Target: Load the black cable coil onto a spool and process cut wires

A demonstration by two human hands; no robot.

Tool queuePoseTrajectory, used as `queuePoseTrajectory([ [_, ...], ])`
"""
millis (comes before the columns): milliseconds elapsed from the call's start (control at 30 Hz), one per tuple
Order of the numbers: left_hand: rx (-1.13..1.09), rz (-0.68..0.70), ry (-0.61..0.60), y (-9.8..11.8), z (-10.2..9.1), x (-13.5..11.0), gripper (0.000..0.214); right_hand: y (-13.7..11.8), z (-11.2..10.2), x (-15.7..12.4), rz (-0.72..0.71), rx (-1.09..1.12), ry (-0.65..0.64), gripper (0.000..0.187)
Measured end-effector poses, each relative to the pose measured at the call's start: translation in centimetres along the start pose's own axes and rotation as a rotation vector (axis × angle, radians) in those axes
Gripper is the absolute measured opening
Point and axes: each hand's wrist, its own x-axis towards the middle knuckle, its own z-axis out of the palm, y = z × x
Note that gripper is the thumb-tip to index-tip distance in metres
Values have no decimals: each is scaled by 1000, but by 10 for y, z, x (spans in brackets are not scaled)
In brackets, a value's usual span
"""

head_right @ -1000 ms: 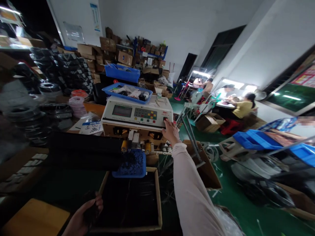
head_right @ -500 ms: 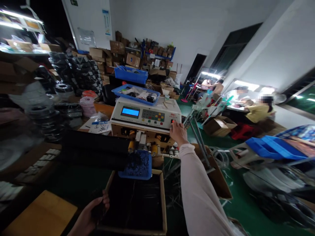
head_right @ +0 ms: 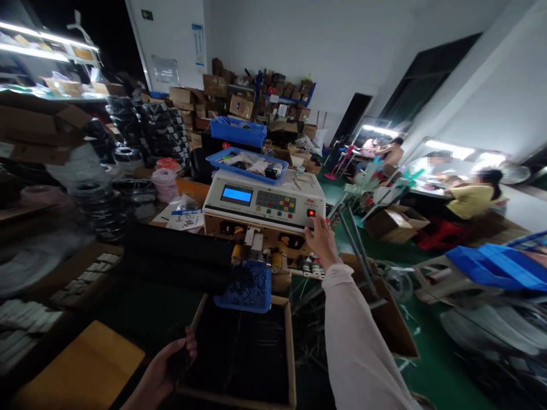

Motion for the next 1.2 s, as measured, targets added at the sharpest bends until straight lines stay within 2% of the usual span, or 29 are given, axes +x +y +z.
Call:
queuePoseTrajectory([
  [167, -15, -14, -41, 0, 7, 1, 25, -10, -9, -26, -5, 76, 67, 44],
  [267, -33, -4, -71, 2, 9, 2, 24, -21, -12, -59, 50, 214, 100, 44],
  [333, -42, -3, -84, 4, 10, 3, 24, -31, -12, -91, 139, 378, 64, 44],
  [500, -48, -22, -81, 8, 10, 7, 26, -56, 0, -189, 411, 764, -156, 39],
  [633, -25, -47, -132, 4, 15, 13, 28, -70, 15, -266, 590, 879, -378, 45],
  [767, 15, -76, -181, -6, 25, 16, 30, -77, 22, -325, 759, 922, -557, 56],
  [833, 46, -95, -201, -12, 32, 16, 31, -81, 21, -345, 787, 932, -581, 57],
  [933, 84, -142, -229, -20, 42, 17, 32, -86, 18, -364, 830, 958, -549, 57],
  [1200, 156, -259, -316, -36, 55, 24, 32, -105, 9, -388, 938, 1055, -462, 61],
])
